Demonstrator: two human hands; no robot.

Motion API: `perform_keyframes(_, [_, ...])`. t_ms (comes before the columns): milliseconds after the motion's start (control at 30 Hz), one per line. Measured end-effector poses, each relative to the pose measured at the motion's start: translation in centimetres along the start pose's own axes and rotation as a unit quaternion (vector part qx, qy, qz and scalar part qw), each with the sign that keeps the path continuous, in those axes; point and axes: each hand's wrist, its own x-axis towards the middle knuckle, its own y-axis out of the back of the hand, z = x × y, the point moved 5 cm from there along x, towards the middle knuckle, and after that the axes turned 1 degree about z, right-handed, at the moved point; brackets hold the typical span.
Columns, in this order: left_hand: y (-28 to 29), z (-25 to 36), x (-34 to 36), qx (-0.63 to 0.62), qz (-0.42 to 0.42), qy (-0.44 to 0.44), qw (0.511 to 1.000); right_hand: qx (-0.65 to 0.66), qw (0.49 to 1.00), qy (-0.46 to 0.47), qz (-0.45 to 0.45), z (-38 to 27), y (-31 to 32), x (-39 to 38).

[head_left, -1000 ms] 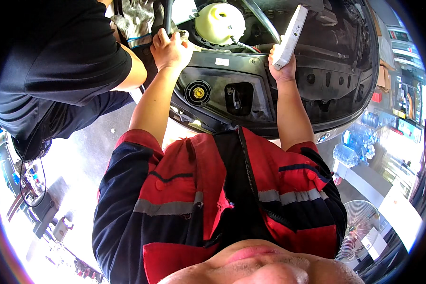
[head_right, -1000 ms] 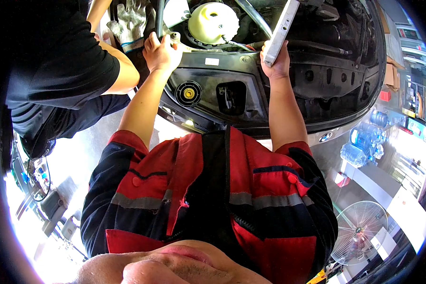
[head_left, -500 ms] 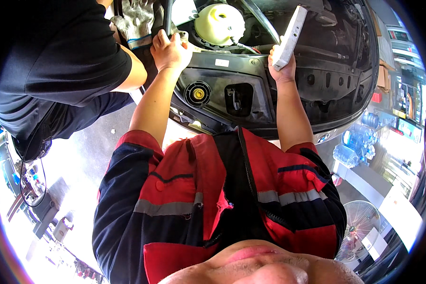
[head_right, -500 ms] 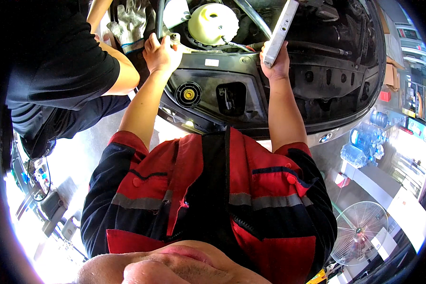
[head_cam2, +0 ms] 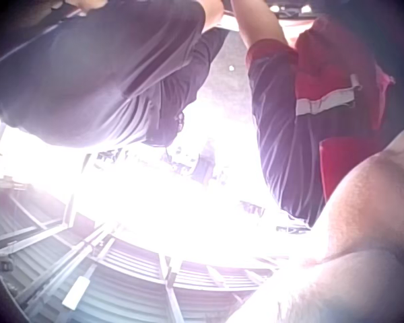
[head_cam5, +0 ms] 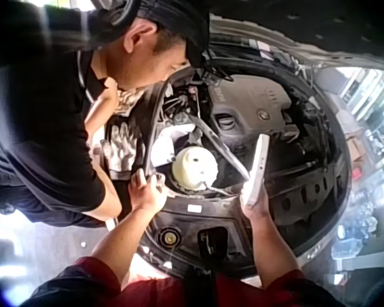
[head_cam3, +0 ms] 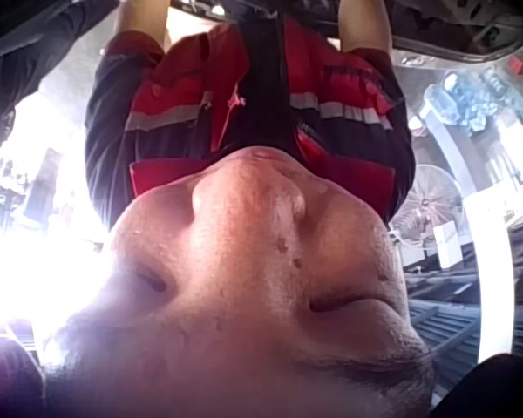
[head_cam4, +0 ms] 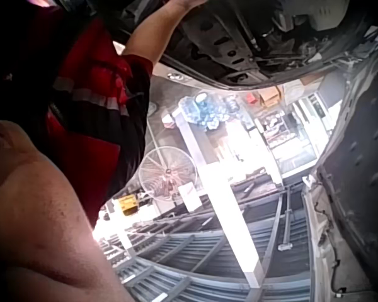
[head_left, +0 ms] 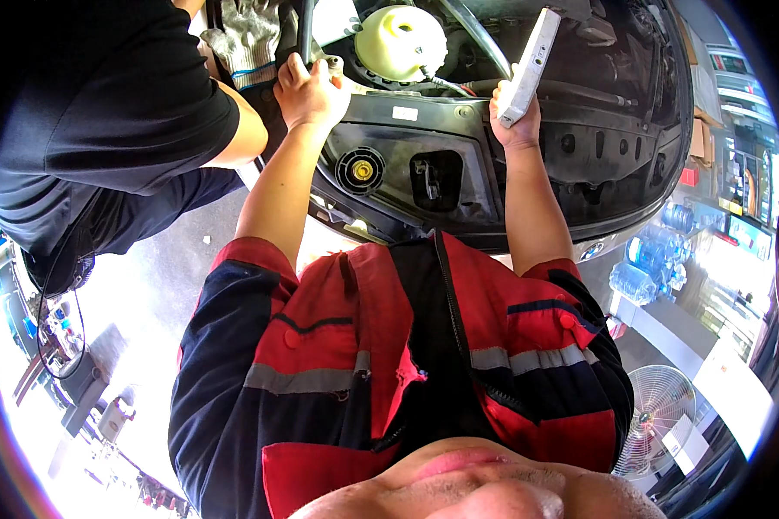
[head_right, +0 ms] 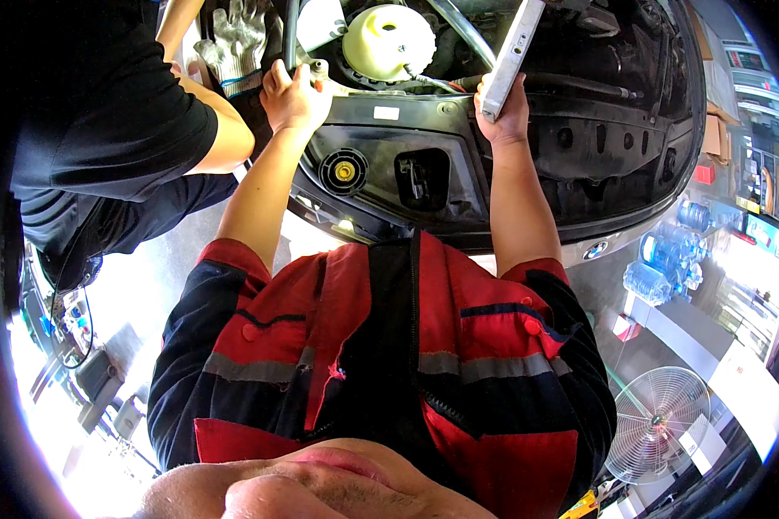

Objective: The person illuminates a car's engine bay using a portable work light, rests the light inside the engine compartment, and handles the fluid reservoir and adjacent components under the hood by hand.

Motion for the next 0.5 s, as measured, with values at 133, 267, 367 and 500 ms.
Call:
perform_keyframes(133, [0.1, -0.1, -0.1, 0.002, 0.000, 0.001, 1.000, 0.050, 0.998, 0.010, -0.027, 0.1, -0.7, -0.3])
perform_keyframes(267, [0.2, 0.1, 0.0, 0.002, -0.007, 0.001, 1.000, 0.018, 1.000, -0.005, -0.022, 0.0, 0.1, 0.0])
perform_keyframes(367, [0.1, 0.0, 0.1, 0.002, -0.013, 0.002, 1.000, 0.016, 1.000, -0.008, -0.018, 0.0, 0.3, 0.1])
perform_keyframes(500, [0.2, 0.0, 0.0, 0.005, -0.013, 0.003, 1.000, 0.015, 1.000, -0.009, -0.017, 0.1, 0.3, 0.2])
